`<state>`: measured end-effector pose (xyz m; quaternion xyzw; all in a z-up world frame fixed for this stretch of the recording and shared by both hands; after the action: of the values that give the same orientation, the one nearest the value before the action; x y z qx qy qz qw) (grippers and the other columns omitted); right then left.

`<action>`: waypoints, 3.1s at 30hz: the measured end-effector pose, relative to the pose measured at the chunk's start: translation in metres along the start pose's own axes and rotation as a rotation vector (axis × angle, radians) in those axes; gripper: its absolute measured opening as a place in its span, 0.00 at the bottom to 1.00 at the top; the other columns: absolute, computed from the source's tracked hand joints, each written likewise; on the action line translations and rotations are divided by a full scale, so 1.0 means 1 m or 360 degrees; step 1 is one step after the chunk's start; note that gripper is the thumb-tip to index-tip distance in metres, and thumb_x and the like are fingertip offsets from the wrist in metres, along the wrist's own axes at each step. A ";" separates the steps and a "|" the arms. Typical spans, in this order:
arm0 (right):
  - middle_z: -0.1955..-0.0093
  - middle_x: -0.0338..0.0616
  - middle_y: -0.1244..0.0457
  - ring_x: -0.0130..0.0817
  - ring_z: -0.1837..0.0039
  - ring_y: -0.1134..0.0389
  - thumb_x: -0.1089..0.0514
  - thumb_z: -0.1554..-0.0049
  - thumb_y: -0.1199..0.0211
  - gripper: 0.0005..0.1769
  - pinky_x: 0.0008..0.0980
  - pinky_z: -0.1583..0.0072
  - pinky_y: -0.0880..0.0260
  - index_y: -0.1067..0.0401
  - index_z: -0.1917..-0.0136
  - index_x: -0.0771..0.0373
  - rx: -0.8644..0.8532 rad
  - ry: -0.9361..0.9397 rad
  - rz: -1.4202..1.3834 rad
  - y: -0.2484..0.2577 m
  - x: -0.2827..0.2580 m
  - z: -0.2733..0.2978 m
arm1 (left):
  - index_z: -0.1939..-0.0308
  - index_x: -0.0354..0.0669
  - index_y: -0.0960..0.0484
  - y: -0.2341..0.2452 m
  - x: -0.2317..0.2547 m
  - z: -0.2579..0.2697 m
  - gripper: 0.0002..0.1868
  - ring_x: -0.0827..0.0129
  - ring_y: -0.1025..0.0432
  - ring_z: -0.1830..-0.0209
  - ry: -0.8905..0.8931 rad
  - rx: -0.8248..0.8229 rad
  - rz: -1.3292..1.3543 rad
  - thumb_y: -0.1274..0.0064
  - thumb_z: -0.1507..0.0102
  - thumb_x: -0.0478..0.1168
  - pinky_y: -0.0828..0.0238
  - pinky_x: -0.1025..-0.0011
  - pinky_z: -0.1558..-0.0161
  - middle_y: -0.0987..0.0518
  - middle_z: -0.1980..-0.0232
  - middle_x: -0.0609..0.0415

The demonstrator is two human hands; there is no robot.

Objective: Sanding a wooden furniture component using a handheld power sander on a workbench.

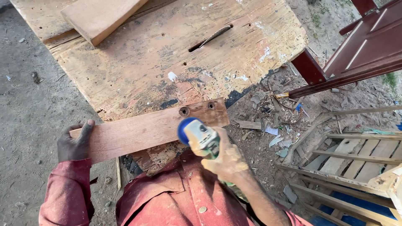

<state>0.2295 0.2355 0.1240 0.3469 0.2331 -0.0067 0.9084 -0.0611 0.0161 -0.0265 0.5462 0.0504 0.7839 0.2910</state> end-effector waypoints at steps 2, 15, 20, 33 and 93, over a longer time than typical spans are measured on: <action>0.50 0.39 0.41 0.34 0.52 0.37 0.55 0.71 0.43 0.46 0.31 0.52 0.35 0.56 0.39 0.47 0.0057 -0.0191 -0.0027 0.019 0.024 -0.004 | 0.69 0.49 0.31 0.000 0.000 -0.001 0.20 0.75 0.39 0.74 0.0011 0.0000 -0.0019 0.47 0.49 0.58 0.43 0.75 0.74 0.32 0.72 0.60; 0.58 0.50 0.36 0.40 0.66 0.31 0.51 0.62 0.38 0.38 0.34 0.67 0.27 0.52 0.42 0.58 0.0397 0.0649 0.0139 -0.038 -0.033 -0.006 | 0.69 0.50 0.29 0.002 0.002 -0.001 0.21 0.76 0.39 0.74 -0.0011 0.0007 -0.0109 0.48 0.49 0.60 0.43 0.76 0.73 0.32 0.72 0.62; 0.55 0.46 0.38 0.45 0.58 0.35 0.55 0.65 0.44 0.40 0.37 0.55 0.32 0.56 0.40 0.44 -0.0003 0.0121 0.0231 -0.021 -0.029 0.008 | 0.68 0.49 0.30 0.001 0.001 -0.001 0.21 0.75 0.38 0.73 0.0012 -0.0008 -0.0086 0.48 0.49 0.60 0.42 0.75 0.72 0.32 0.71 0.61; 0.50 0.37 0.39 0.33 0.54 0.35 0.54 0.67 0.43 0.43 0.27 0.56 0.30 0.57 0.39 0.48 0.0083 -0.0047 0.0077 -0.003 -0.008 -0.001 | 0.70 0.47 0.29 0.001 0.008 0.001 0.22 0.74 0.38 0.74 0.0039 -0.0014 -0.0144 0.49 0.50 0.61 0.42 0.73 0.73 0.31 0.72 0.60; 0.46 0.56 0.43 0.52 0.42 0.42 0.48 0.67 0.41 0.42 0.47 0.43 0.43 0.55 0.41 0.43 -0.0041 -0.0066 0.0206 0.031 -0.040 -0.047 | 0.61 0.47 0.24 -0.001 -0.010 -0.021 0.27 0.55 0.34 0.67 -0.0085 -0.0003 -0.0280 0.53 0.42 0.66 0.41 0.64 0.63 0.28 0.72 0.44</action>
<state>0.1799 0.2824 0.1298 0.3495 0.1913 0.0480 0.9160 -0.0770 0.0171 -0.0436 0.5601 0.0897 0.7405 0.3603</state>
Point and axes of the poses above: each hand's wrist, its own z-axis away from the middle knuckle, its own y-axis out of the back of the hand, x = y × z, the point moved 7 cm from there along -z, towards the middle knuckle
